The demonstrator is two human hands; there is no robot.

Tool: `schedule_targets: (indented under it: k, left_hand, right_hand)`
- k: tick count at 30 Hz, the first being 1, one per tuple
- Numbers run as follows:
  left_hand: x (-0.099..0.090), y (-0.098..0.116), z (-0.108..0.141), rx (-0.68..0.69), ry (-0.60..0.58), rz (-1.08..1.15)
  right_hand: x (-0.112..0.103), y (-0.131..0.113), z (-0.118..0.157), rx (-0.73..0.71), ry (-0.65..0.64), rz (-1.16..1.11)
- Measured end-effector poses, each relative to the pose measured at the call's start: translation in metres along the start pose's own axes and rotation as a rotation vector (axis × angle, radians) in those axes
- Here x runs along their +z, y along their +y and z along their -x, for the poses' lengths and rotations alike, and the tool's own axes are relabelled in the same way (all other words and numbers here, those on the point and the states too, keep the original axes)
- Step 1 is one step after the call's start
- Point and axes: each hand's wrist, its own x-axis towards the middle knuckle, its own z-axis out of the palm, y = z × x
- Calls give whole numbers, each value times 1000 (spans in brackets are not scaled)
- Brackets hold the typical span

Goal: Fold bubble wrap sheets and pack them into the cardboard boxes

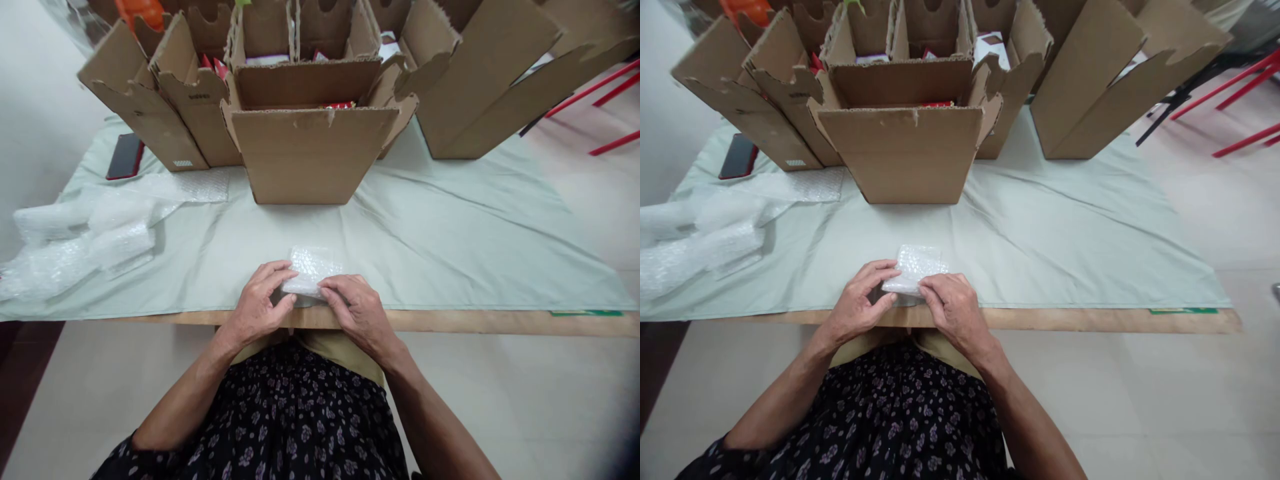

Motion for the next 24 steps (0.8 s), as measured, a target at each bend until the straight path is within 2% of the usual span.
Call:
schedule_targets:
  k: [4, 6, 10, 16, 20, 24]
  left_hand:
    - [-4, 3, -5, -73, -36, 20]
    - [-4, 4, -8, -114, -23, 7]
    - [4, 4, -17, -171, 33, -42]
    - [16, 4, -23, -238, 116, -143]
    - [10, 12, -22, -352, 49, -48]
    - [8, 17, -17, -477, 10, 191]
  right_hand:
    - [-2, -1, -1, 172, -46, -75]
    - [-1, 1, -1, 214, -28, -76]
    - [2, 7, 2, 147, 56, 33]
    - [12, 14, 2, 93, 91, 190]
    - [16, 17, -2, 130, 114, 186]
    - [16, 17, -2, 183, 83, 102]
